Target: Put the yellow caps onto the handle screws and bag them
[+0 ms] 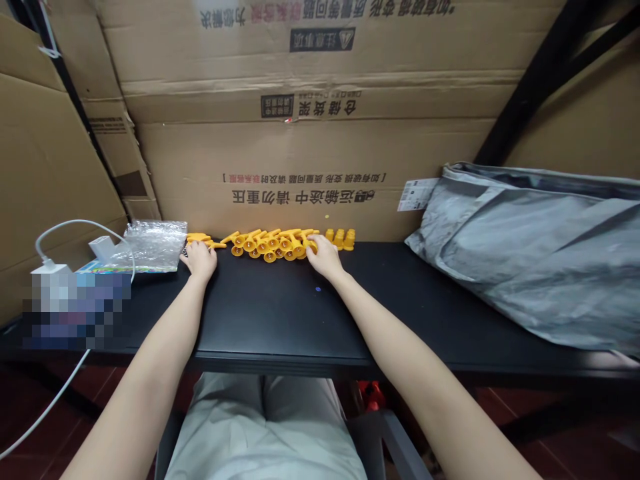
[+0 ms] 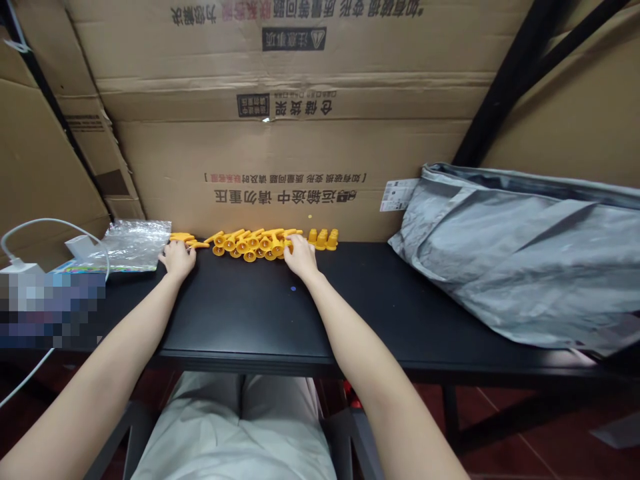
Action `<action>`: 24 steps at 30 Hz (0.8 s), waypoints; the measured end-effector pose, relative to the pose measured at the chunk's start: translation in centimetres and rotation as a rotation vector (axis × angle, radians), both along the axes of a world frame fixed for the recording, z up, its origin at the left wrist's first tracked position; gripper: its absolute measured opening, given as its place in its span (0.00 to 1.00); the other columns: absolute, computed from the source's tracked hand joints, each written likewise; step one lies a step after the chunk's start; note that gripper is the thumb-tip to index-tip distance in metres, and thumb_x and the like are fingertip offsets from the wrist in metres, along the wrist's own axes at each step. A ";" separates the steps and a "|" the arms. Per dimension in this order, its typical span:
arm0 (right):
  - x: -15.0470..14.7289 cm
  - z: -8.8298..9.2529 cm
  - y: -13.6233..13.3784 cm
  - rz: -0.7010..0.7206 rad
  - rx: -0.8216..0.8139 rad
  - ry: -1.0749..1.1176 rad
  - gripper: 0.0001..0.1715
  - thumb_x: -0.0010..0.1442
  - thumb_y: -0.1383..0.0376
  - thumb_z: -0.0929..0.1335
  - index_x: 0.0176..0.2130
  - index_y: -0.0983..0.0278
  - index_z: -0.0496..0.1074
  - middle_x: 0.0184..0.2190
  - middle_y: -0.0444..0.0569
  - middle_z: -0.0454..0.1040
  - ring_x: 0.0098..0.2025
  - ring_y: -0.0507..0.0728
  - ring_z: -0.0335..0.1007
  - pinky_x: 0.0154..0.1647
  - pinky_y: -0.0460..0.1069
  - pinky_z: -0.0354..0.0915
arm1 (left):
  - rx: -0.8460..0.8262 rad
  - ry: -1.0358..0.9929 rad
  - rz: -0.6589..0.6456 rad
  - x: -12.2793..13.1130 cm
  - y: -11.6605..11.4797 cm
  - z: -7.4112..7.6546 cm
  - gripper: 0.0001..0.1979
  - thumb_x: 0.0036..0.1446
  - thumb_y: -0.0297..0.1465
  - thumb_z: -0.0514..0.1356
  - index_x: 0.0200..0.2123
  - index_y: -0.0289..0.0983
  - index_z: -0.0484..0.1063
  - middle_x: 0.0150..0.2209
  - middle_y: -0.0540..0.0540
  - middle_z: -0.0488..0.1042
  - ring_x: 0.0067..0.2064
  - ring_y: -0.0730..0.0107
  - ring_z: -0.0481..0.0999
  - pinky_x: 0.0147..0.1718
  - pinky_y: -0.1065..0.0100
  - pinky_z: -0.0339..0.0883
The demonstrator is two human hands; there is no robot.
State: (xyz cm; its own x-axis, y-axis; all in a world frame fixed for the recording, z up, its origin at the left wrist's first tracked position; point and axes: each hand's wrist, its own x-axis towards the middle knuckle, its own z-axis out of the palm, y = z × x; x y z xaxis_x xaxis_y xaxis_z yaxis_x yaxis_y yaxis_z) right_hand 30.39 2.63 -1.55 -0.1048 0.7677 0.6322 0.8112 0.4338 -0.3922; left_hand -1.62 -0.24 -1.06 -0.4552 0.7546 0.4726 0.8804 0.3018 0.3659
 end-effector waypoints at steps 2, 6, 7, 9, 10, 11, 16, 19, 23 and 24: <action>0.0 0.0 -0.1 0.009 0.005 -0.017 0.18 0.57 0.66 0.62 0.47 0.63 0.70 0.50 0.57 0.73 0.52 0.64 0.67 0.51 0.60 0.62 | 0.068 -0.048 -0.032 0.0 0.0 0.3 0.12 0.57 0.33 0.52 0.40 0.35 0.71 0.48 0.36 0.72 0.53 0.50 0.68 0.53 0.48 0.56; 0.1 0.1 -0.1 0.007 0.011 -0.031 0.18 0.56 0.66 0.61 0.47 0.64 0.70 0.49 0.57 0.73 0.52 0.65 0.67 0.50 0.60 0.63 | 0.178 -0.128 -0.107 0.0 0.3 0.7 0.10 0.58 0.35 0.52 0.36 0.38 0.70 0.43 0.42 0.76 0.47 0.57 0.73 0.51 0.54 0.59; 0.1 0.1 -0.1 0.006 0.014 -0.034 0.18 0.56 0.66 0.61 0.46 0.64 0.70 0.49 0.57 0.73 0.52 0.65 0.67 0.50 0.61 0.63 | 0.202 -0.130 -0.121 0.0 0.4 0.8 0.10 0.58 0.35 0.52 0.36 0.37 0.70 0.42 0.42 0.76 0.47 0.58 0.73 0.50 0.56 0.61; 0.2 0.1 -0.2 0.007 0.021 -0.038 0.18 0.56 0.66 0.61 0.46 0.64 0.70 0.49 0.58 0.73 0.51 0.65 0.67 0.49 0.61 0.64 | 0.236 -0.123 -0.147 0.1 0.5 0.9 0.10 0.58 0.36 0.52 0.36 0.37 0.70 0.42 0.42 0.76 0.46 0.60 0.74 0.48 0.60 0.63; 0.2 0.1 -0.2 0.010 0.023 -0.040 0.18 0.56 0.66 0.61 0.46 0.64 0.70 0.49 0.57 0.73 0.51 0.65 0.67 0.49 0.61 0.64 | 0.236 -0.121 -0.161 0.2 0.5 0.9 0.10 0.59 0.36 0.52 0.36 0.37 0.70 0.41 0.42 0.76 0.45 0.61 0.74 0.47 0.62 0.63; 0.2 0.1 -0.2 0.013 0.025 -0.039 0.18 0.56 0.66 0.61 0.46 0.64 0.70 0.49 0.57 0.73 0.51 0.65 0.67 0.49 0.60 0.64 | 0.220 -0.122 -0.175 0.2 0.5 0.8 0.10 0.59 0.36 0.52 0.36 0.38 0.70 0.41 0.42 0.76 0.44 0.61 0.74 0.46 0.63 0.64; 0.3 0.1 -0.2 0.026 0.031 -0.026 0.17 0.57 0.67 0.61 0.46 0.63 0.69 0.49 0.57 0.73 0.52 0.64 0.67 0.49 0.60 0.64 | -0.003 -0.160 -0.224 0.6 0.4 0.1 0.08 0.57 0.31 0.53 0.37 0.40 0.71 0.39 0.45 0.77 0.43 0.62 0.75 0.42 0.64 0.66; 0.2 0.1 -0.2 0.029 0.031 -0.034 0.17 0.57 0.67 0.61 0.46 0.63 0.69 0.49 0.57 0.73 0.51 0.64 0.67 0.49 0.60 0.64 | -0.151 -0.131 -0.257 0.9 0.4 -0.1 0.08 0.56 0.32 0.54 0.37 0.40 0.72 0.41 0.45 0.78 0.45 0.61 0.75 0.44 0.63 0.66; 0.2 0.3 -0.4 0.026 0.014 -0.053 0.17 0.57 0.67 0.61 0.47 0.64 0.69 0.49 0.57 0.73 0.52 0.64 0.67 0.50 0.59 0.63 | -0.241 0.030 -0.249 1.5 -0.1 0.4 0.11 0.56 0.35 0.54 0.36 0.39 0.74 0.44 0.40 0.77 0.49 0.53 0.73 0.49 0.53 0.64; 0.2 0.3 -0.5 0.025 0.013 -0.056 0.17 0.57 0.67 0.61 0.47 0.64 0.69 0.49 0.57 0.73 0.52 0.64 0.67 0.50 0.59 0.63 | -0.247 0.077 -0.233 1.7 -0.2 0.7 0.11 0.56 0.36 0.54 0.35 0.38 0.74 0.45 0.38 0.76 0.50 0.51 0.72 0.50 0.50 0.63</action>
